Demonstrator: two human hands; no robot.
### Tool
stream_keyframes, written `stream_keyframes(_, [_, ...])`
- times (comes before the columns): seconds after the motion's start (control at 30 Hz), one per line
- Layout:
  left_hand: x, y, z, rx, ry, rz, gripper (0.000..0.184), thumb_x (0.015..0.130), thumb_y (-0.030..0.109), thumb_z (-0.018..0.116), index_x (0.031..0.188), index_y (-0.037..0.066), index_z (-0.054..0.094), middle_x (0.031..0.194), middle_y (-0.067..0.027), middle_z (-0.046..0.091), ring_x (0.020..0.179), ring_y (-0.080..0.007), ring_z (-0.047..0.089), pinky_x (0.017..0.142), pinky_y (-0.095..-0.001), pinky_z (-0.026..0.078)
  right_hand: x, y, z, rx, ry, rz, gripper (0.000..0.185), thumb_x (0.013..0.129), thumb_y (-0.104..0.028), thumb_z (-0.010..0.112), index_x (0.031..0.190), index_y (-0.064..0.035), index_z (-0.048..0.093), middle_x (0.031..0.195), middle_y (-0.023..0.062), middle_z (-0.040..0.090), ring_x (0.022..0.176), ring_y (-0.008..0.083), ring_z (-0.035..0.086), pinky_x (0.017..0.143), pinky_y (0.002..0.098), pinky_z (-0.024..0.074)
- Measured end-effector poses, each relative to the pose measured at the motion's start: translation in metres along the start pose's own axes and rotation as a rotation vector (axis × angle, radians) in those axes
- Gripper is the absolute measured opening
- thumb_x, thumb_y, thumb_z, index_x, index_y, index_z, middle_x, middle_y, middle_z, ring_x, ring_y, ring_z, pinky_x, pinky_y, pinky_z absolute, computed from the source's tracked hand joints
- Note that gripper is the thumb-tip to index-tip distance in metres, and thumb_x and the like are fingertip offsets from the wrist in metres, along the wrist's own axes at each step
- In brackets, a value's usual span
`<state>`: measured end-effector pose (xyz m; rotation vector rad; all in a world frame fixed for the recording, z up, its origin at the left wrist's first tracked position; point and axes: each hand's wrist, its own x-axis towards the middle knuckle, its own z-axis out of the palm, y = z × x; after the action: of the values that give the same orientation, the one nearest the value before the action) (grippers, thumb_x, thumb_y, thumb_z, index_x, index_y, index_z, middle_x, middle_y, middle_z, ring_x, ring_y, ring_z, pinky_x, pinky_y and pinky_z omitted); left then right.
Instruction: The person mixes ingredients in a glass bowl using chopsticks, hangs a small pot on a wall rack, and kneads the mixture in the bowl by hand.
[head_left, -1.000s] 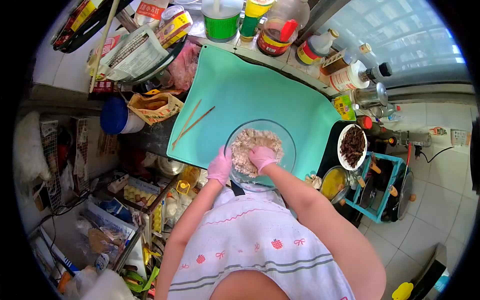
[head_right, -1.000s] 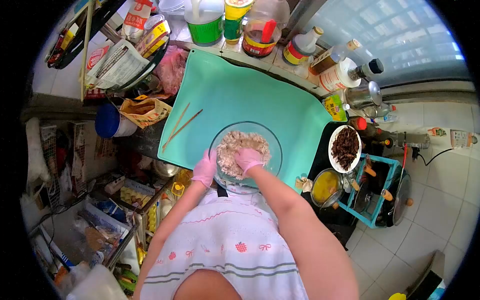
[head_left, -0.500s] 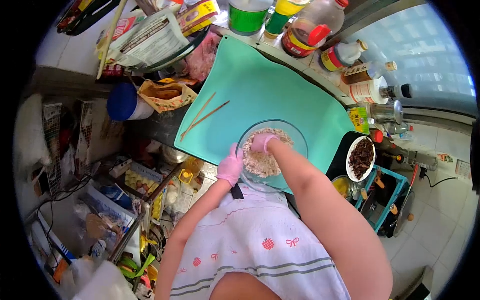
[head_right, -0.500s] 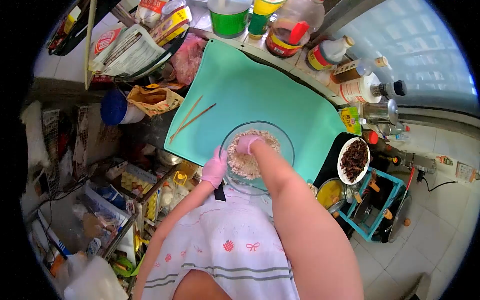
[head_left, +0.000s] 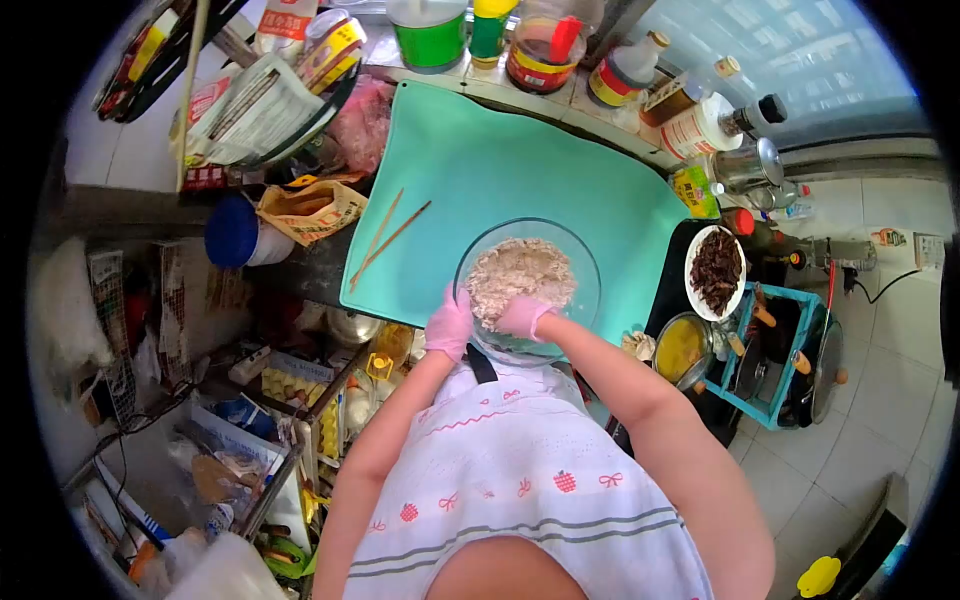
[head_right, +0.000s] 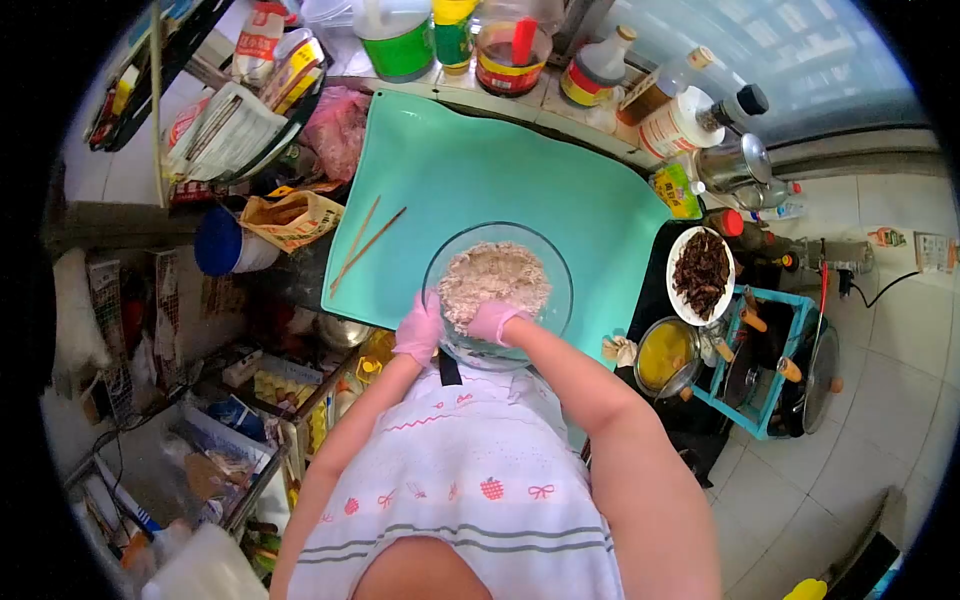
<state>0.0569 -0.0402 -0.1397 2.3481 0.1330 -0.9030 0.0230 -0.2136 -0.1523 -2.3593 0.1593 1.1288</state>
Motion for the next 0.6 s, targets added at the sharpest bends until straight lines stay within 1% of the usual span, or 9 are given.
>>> stream_keyframes(0.1, [0.009, -0.019, 0.015, 0.035, 0.077, 0.131, 0.053, 0.096, 0.049, 0.030, 0.136, 0.014, 0.036, 0.097, -0.0272, 0.064, 0.082, -0.0477, 0.061, 0.073, -0.0561, 0.047, 0.025, 0.006, 0.020, -0.138, -0.121, -0.072, 0.028, 0.073, -0.024, 0.054, 0.082, -0.0021, 0.070, 0.086, 0.0224, 0.067, 0.079, 0.0374, 0.065, 0.071, 0.0431, 0.0503])
stream_keyframes(0.2, [0.003, -0.009, 0.006, 0.043, 0.048, 0.062, 0.054, 0.096, 0.049, 0.031, 0.138, 0.015, 0.035, 0.097, -0.0273, 0.064, 0.084, -0.0479, 0.061, 0.074, -0.0557, 0.047, 0.061, 0.011, 0.019, -0.164, -0.463, -0.138, 0.030, 0.066, -0.022, 0.057, 0.082, -0.0005, 0.070, 0.085, 0.0240, 0.067, 0.077, 0.0345, 0.065, 0.067, 0.0406, 0.0504])
stream_keyframes(0.23, [-0.002, -0.012, 0.008, 0.047, 0.043, 0.048, 0.054, 0.096, 0.048, 0.032, 0.138, 0.014, 0.035, 0.097, -0.0273, 0.064, 0.085, -0.0479, 0.061, 0.074, -0.0557, 0.047, 0.054, 0.002, 0.011, -0.179, -0.512, -0.091, 0.029, 0.065, -0.022, 0.058, 0.083, -0.0027, 0.071, 0.088, 0.0202, 0.068, 0.080, 0.0315, 0.065, 0.069, 0.0400, 0.0503])
stream_keyframes(0.3, [0.004, -0.007, 0.007, 0.029, 0.069, 0.040, 0.054, 0.096, 0.048, 0.033, 0.137, 0.014, 0.035, 0.097, -0.0274, 0.064, 0.086, -0.0478, 0.060, 0.075, -0.0557, 0.047, 0.036, -0.027, -0.041, -0.252, -0.580, 0.001, 0.030, 0.064, -0.023, 0.059, 0.085, -0.0070, 0.072, 0.095, 0.0127, 0.069, 0.086, 0.0254, 0.065, 0.072, 0.0388, 0.0500])
stream_keyframes(0.33, [0.007, -0.006, 0.006, 0.034, 0.067, 0.039, 0.054, 0.095, 0.049, 0.033, 0.137, 0.015, 0.035, 0.098, -0.0276, 0.063, 0.087, -0.0478, 0.060, 0.076, -0.0555, 0.047, 0.039, -0.024, -0.036, -0.183, -0.561, 0.099, 0.031, 0.061, -0.021, 0.058, 0.086, -0.0067, 0.072, 0.094, 0.0130, 0.069, 0.086, 0.0269, 0.065, 0.073, 0.0388, 0.0504])
stream_keyframes(0.43, [0.002, -0.008, 0.006, 0.054, 0.033, 0.031, 0.055, 0.094, 0.051, 0.033, 0.137, 0.016, 0.035, 0.100, -0.0283, 0.063, 0.089, -0.0480, 0.060, 0.078, -0.0552, 0.046, 0.018, -0.025, -0.030, -0.129, -0.304, 0.067, 0.030, 0.067, -0.024, 0.058, 0.088, -0.0077, 0.073, 0.096, 0.0144, 0.069, 0.090, 0.0315, 0.066, 0.076, 0.0406, 0.0509])
stream_keyframes(0.53, [0.001, -0.006, 0.005, 0.007, 0.051, 0.072, 0.054, 0.094, 0.051, 0.032, 0.137, 0.017, 0.036, 0.102, -0.0276, 0.063, 0.090, -0.0483, 0.060, 0.079, -0.0551, 0.046, 0.006, -0.013, 0.023, 0.012, 0.195, 0.080, 0.030, 0.075, -0.028, 0.055, 0.090, -0.0087, 0.073, 0.100, 0.0171, 0.068, 0.093, 0.0346, 0.065, 0.080, 0.0429, 0.0509])
stream_keyframes(0.6, [0.006, -0.008, 0.007, 0.030, 0.051, 0.043, 0.053, 0.095, 0.050, 0.032, 0.136, 0.017, 0.036, 0.102, -0.0271, 0.063, 0.091, -0.0483, 0.059, 0.079, -0.0552, 0.046, -0.012, -0.019, 0.026, 0.012, 0.192, 0.106, 0.029, 0.078, -0.030, 0.053, 0.082, -0.0092, 0.072, 0.090, 0.0185, 0.068, 0.085, 0.0338, 0.066, 0.075, 0.0431, 0.0518])
